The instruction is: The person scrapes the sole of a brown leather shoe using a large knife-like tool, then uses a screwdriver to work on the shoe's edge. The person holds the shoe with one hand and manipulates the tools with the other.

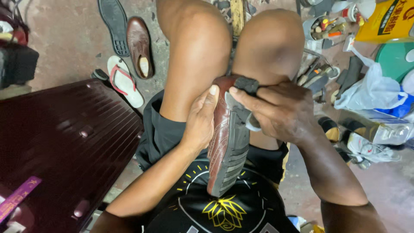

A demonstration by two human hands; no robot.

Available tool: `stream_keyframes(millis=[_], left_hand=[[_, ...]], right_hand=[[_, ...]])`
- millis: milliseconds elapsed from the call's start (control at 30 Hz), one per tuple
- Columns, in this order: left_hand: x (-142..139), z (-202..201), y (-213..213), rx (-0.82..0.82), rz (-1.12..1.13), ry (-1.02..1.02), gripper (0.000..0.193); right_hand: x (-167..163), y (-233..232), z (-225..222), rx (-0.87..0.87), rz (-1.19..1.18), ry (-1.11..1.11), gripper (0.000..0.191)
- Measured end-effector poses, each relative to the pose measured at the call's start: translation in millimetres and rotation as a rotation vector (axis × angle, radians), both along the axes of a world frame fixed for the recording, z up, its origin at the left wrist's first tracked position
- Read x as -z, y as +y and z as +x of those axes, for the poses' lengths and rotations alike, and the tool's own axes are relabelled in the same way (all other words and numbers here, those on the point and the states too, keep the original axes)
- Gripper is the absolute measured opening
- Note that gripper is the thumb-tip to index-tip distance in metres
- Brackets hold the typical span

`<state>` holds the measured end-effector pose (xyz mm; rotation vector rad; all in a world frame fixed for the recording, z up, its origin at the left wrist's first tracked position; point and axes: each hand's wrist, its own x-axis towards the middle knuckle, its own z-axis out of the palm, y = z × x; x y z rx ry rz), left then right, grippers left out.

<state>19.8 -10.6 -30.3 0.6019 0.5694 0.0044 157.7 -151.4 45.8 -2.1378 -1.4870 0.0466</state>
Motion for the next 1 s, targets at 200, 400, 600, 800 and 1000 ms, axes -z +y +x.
stream_keyframes(millis=[200, 400, 600, 800, 1000], left_hand=[[4, -6, 8, 0.012, 0.01, -0.061, 0.047], [3, -9, 10, 0.055, 0.115, 0.034, 0.047], [-1, -9, 4, 0.067, 0.215, 0.047, 0.048], [-5, -5, -3, 0.062, 0.191, 0.043, 0.047], [-6, -4, -6, 0.058, 0.13, 0.009, 0.047]], right_hand=[[2, 24, -17, 0.227, 0.06, 0.177, 0.042], [3, 28, -18, 0.175, 0.035, 0.067, 0.042], [2, 9, -12, 0.056, -0.038, 0.011, 0.048], [2, -9, -8, -0.075, -0.081, 0.031, 0.056], [7, -22, -8, -0.146, -0.036, 0.057, 0.058]])
